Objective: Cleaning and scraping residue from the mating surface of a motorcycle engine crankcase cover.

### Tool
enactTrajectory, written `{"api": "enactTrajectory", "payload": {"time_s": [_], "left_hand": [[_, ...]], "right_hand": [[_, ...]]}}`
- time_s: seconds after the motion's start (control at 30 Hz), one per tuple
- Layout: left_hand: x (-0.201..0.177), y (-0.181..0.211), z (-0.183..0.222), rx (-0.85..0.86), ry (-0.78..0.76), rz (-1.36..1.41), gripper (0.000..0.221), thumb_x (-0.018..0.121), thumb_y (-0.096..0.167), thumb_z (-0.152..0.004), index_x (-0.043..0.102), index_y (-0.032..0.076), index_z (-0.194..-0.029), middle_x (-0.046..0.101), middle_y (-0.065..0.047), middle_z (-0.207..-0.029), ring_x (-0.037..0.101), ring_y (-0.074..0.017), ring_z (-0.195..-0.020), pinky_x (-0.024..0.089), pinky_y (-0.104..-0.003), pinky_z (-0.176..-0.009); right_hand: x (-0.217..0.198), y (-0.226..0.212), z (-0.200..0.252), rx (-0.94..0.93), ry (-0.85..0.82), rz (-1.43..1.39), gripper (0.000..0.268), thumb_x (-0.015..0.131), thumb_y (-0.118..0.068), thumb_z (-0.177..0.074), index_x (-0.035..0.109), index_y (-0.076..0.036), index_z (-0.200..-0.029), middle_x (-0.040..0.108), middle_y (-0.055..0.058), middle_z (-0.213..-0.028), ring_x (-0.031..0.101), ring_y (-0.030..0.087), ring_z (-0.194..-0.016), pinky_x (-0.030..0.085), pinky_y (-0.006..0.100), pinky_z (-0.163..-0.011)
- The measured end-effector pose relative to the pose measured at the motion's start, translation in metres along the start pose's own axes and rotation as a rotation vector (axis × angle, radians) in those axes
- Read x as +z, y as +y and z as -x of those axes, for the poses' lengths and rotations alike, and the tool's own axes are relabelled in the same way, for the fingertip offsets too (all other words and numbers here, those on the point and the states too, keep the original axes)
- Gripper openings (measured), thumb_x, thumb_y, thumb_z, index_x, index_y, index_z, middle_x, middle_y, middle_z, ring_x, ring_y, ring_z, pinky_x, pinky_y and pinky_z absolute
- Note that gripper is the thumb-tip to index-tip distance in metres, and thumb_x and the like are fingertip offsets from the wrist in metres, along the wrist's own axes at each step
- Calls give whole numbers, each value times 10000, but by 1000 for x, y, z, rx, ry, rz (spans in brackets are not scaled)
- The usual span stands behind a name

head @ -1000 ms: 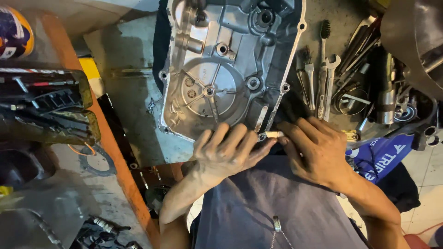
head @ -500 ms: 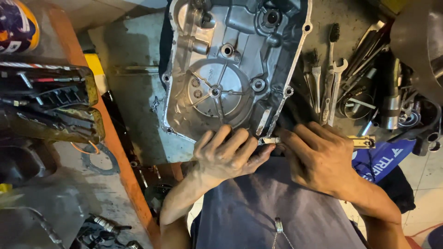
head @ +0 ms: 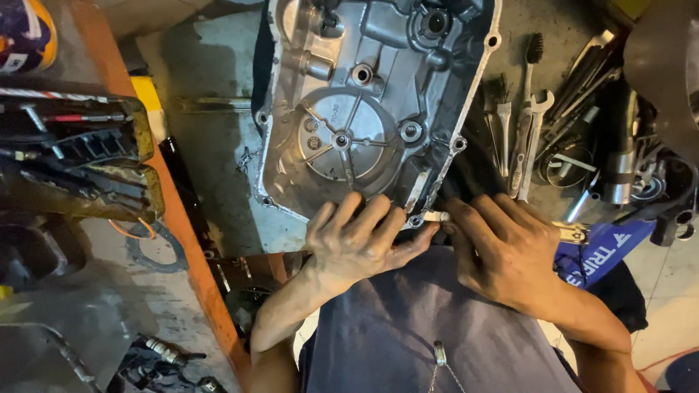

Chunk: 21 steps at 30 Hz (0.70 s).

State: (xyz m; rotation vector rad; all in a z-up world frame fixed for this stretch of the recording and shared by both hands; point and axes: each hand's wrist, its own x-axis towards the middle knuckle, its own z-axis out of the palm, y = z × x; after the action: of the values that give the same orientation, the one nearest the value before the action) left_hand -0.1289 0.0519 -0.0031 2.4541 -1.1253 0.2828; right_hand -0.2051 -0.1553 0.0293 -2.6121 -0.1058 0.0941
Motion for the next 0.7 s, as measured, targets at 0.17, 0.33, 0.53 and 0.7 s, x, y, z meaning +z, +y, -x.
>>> {"api": "enactTrajectory", "payload": {"time_s": [0.17, 0.33, 0.53, 0.7], "left_hand": [[-5, -1, 0, 2, -9, 31, 410, 729, 532, -916, 614, 189, -724, 585, 62, -819, 535, -145, -715, 317, -325, -601], [-7, 1, -4, -37, -28, 54, 409, 750, 509, -919, 610, 183, -717, 580, 56, -817, 524, -143, -697, 313, -327, -588], [-8, 7, -13, -178, -92, 105, 503, 793, 529, -848, 585, 146, -596, 473, 45, -635, 450, -144, -534, 262, -335, -491], [-13, 14, -23, -226, -52, 112, 457, 812, 467, -866, 582, 149, -633, 484, 30, -678, 509, -178, -597, 296, -357, -549]], "right_hand": [[-5, -4, -5, -47, -43, 30, 334, 723, -128, -693, 708, -81, -1023, 573, 55, -776, 593, 268, -687, 471, 392, -595], [-13, -4, -13, -18, -79, 38, 327, 748, -159, -706, 712, -83, -1023, 579, 47, -780, 590, 265, -677, 474, 397, -592], [-8, -2, -12, 18, 16, 43, 362, 728, -100, -762, 719, -63, -1121, 598, 47, -822, 590, 252, -699, 461, 381, -605], [-9, -2, -13, 16, 77, 84, 364, 734, -99, -776, 716, -65, -1139, 594, 52, -819, 590, 254, -714, 457, 384, -615]]}}
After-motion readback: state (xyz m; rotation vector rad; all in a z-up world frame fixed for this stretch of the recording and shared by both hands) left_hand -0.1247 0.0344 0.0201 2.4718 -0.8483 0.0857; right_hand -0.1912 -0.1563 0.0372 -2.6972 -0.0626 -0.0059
